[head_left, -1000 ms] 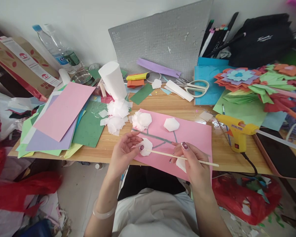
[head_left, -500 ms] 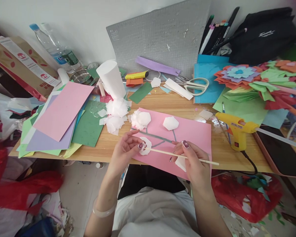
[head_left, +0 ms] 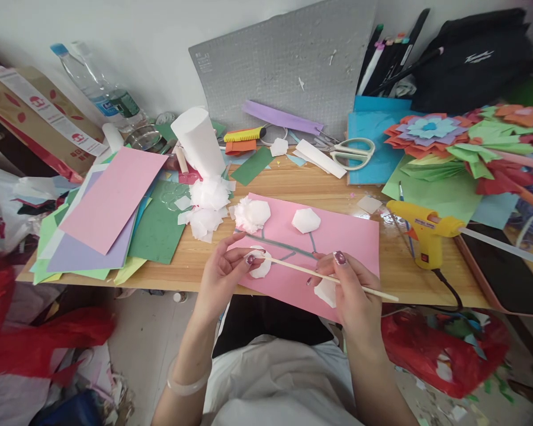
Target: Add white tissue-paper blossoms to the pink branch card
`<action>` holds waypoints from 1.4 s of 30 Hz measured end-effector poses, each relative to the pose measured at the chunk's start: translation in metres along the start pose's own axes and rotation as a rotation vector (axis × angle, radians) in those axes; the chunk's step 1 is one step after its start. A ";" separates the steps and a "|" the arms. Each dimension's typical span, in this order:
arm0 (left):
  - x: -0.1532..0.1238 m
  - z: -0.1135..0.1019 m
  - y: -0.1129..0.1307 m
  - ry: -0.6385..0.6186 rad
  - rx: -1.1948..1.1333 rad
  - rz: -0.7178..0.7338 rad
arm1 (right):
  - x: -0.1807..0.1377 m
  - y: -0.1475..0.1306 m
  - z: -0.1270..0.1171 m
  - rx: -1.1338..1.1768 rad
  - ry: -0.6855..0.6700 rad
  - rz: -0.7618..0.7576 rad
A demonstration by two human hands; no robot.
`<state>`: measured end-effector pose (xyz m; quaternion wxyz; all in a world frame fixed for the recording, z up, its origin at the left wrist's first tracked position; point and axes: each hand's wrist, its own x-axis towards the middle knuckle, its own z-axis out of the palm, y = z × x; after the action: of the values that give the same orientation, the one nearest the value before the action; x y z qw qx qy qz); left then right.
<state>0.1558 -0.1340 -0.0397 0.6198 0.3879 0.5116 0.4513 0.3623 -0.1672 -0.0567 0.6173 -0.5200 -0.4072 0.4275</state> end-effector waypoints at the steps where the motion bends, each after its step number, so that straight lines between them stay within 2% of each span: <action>1: 0.000 0.000 0.000 0.013 -0.006 0.003 | 0.000 0.000 0.000 0.018 0.019 -0.007; 11: 0.001 0.001 -0.002 0.048 0.018 0.033 | -0.001 0.004 -0.002 -0.004 0.050 0.001; 15: 0.001 0.001 -0.002 0.027 0.030 0.041 | -0.001 0.003 -0.001 0.015 0.033 -0.019; 22: 0.004 0.004 -0.003 -0.079 0.069 0.055 | -0.001 0.003 -0.001 0.032 -0.034 0.001; 31: 0.002 0.006 0.000 -0.076 0.054 0.037 | -0.001 -0.001 -0.001 -0.070 -0.012 -0.033; 36: 0.006 0.004 0.001 0.026 0.099 0.076 | -0.001 -0.005 0.004 -0.116 -0.007 -0.064; 42: 0.032 0.013 -0.004 0.193 0.152 0.187 | 0.006 -0.004 0.020 -0.301 -0.033 -0.203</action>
<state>0.1709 -0.1046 -0.0501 0.4919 0.4345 0.5633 0.5019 0.3452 -0.1559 -0.0501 0.5658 -0.5555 -0.5271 0.3056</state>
